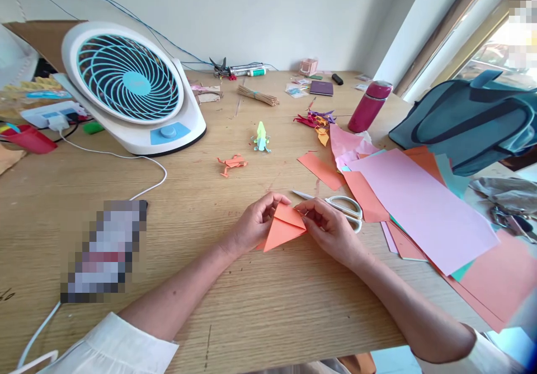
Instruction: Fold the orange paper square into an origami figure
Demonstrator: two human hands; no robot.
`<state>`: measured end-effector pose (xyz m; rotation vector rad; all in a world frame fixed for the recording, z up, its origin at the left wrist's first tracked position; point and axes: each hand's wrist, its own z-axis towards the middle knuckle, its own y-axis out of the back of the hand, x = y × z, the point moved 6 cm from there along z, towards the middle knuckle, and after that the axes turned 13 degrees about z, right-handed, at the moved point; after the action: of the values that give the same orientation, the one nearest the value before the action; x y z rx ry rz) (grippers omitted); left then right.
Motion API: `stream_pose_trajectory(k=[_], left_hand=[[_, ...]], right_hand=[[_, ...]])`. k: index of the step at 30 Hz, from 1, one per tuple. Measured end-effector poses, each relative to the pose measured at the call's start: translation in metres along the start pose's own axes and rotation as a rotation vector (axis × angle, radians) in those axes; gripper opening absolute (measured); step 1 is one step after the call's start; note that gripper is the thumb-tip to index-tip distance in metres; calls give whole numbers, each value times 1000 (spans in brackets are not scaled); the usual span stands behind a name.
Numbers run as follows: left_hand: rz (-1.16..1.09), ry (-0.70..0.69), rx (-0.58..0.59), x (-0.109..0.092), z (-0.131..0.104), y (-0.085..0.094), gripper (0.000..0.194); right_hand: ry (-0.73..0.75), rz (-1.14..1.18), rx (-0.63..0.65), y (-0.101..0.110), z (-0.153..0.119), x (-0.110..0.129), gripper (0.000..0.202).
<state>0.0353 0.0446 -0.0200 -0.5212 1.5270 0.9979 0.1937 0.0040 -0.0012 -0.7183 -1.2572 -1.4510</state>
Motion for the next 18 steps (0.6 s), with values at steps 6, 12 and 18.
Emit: stream_pose_trajectory(k=[6, 12, 18], left_hand=[[160, 12, -89, -4, -2, 3, 15], [223, -3, -141, -10, -2, 3, 12], [210, -8, -172, -3, 3, 5, 15]], right_hand=[[-29, 34, 2, 3, -1, -9, 19], [-21, 26, 20, 7, -1, -1, 22], [21, 76, 106, 7, -6, 2, 39]])
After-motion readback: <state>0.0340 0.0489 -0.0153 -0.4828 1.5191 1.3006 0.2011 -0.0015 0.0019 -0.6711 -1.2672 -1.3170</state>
